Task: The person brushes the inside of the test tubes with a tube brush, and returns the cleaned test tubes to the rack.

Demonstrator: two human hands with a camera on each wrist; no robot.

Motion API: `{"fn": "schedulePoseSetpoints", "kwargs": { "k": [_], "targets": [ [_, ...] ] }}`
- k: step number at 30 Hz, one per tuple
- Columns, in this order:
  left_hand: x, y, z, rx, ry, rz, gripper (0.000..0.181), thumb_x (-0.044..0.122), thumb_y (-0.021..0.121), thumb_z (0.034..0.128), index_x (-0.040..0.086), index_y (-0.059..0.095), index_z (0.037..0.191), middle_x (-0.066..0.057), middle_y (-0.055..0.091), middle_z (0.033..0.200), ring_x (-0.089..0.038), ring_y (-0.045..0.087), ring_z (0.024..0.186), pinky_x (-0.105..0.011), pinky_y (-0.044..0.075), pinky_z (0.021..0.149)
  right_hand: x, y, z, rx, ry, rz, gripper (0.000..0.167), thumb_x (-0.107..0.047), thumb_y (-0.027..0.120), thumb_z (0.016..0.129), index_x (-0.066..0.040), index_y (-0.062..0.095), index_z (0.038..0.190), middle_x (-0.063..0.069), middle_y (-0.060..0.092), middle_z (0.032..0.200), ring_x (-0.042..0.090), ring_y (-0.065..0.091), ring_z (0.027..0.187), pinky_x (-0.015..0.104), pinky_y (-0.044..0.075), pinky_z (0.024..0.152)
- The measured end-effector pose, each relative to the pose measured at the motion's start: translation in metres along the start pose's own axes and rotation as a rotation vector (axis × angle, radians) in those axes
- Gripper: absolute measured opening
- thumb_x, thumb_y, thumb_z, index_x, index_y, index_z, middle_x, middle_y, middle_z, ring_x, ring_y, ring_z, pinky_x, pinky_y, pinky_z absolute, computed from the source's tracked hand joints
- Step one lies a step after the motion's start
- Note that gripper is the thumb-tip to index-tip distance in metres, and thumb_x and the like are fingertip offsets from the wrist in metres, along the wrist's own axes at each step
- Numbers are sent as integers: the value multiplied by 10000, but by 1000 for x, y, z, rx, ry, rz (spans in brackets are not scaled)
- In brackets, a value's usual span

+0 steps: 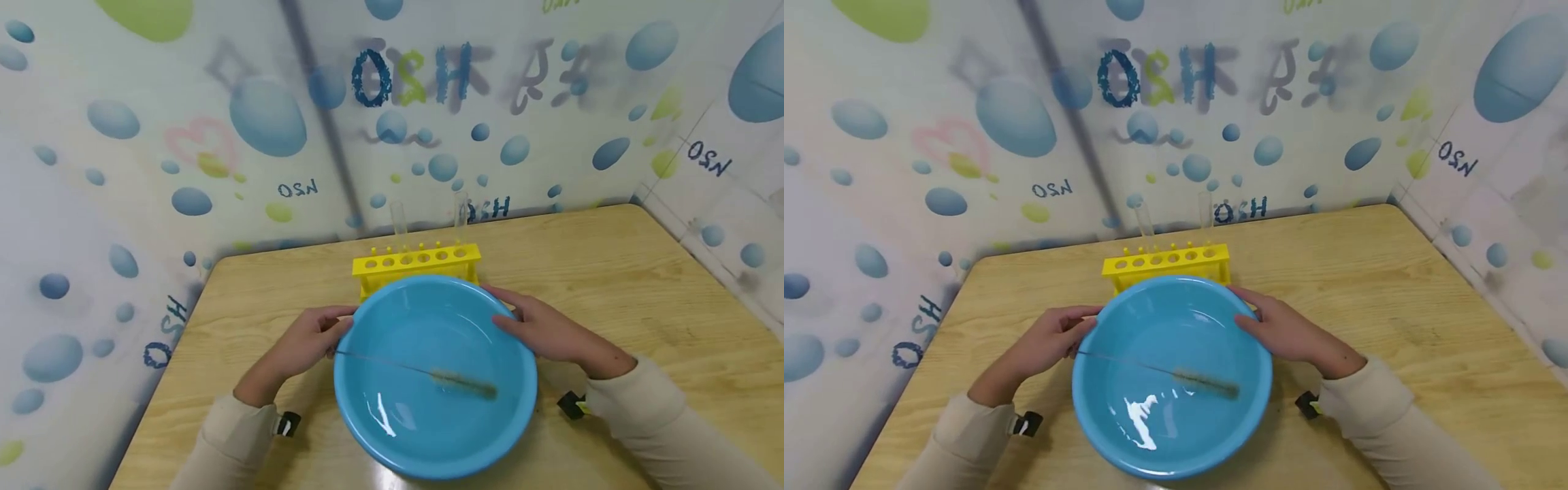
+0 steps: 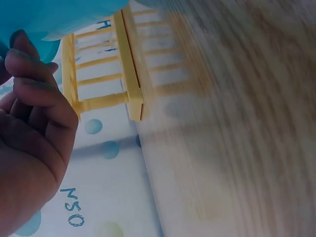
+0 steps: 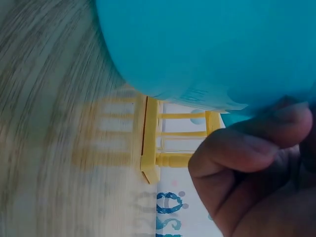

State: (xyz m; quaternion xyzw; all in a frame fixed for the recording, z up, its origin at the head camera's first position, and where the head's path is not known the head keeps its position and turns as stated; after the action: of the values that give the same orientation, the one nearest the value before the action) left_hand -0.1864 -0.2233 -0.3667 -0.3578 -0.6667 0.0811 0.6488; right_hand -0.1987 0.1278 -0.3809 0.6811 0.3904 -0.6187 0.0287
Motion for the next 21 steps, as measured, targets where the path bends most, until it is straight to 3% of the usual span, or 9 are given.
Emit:
{"fn": "schedulePoseSetpoints", "kwargs": {
  "k": [3, 6, 10, 15, 18, 21],
  "targets": [
    [3, 1, -1, -6, 11, -1, 394, 317, 503, 1061, 143, 570, 1408, -32, 609, 728, -179, 562, 648, -320, 547, 616, -1, -1, -1, 5, 6, 7, 629, -279, 492, 1066, -200, 183, 1609, 128, 715, 1015, 208, 731, 731, 377, 618, 637],
    [6, -1, -4, 14, 8, 55, 398, 345, 474, 1070, 152, 572, 1404, -19, 648, 799, -209, 593, 674, -336, 561, 635, -2, -1, -2, 6, 9, 15, 628, -280, 492, 1066, -205, 184, 1608, 134, 716, 1015, 213, 734, 734, 386, 618, 638],
    [9, -4, -10, 68, -68, 192, 462, 483, 424, 1059, 182, 585, 1371, -8, 670, 886, -208, 620, 694, -329, 551, 628, -1, -2, -2, 33, 13, -26, 619, -300, 506, 1060, -180, 226, 1598, 118, 709, 999, 206, 717, 750, 367, 615, 644],
    [18, -5, -20, 82, -164, 427, 524, 641, 433, 994, 187, 617, 1181, 18, 633, 790, -143, 572, 648, -293, 474, 561, -3, -16, 5, 206, 26, -207, 560, -413, 490, 1053, -127, 390, 1524, 115, 663, 1066, 221, 629, 898, 318, 573, 696],
    [22, -6, -25, 61, -154, 512, 487, 648, 481, 971, 187, 631, 1018, 37, 584, 712, -140, 523, 610, -292, 436, 541, -15, -32, 15, 317, 14, -290, 580, -470, 464, 1049, -130, 398, 1514, 155, 624, 1210, 293, 601, 1055, 408, 578, 789],
    [23, -6, -28, 27, -106, 501, 424, 599, 519, 978, 204, 645, 894, 57, 567, 686, -123, 512, 610, -276, 433, 539, -30, -48, 34, 365, -25, -326, 600, -460, 461, 1051, -124, 355, 1536, 192, 554, 1354, 358, 548, 1203, 545, 537, 913]
  ]
}}
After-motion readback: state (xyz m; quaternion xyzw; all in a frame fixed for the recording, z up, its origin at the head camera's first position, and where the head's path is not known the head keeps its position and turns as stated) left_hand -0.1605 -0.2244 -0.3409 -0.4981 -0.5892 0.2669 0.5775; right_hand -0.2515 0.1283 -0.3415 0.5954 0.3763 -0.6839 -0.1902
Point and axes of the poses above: each hand's wrist, its own z-axis towards the middle knuckle, its own y-axis out of the palm, x = y × z, the point moved 6 cm from there along z, towards the middle knuckle
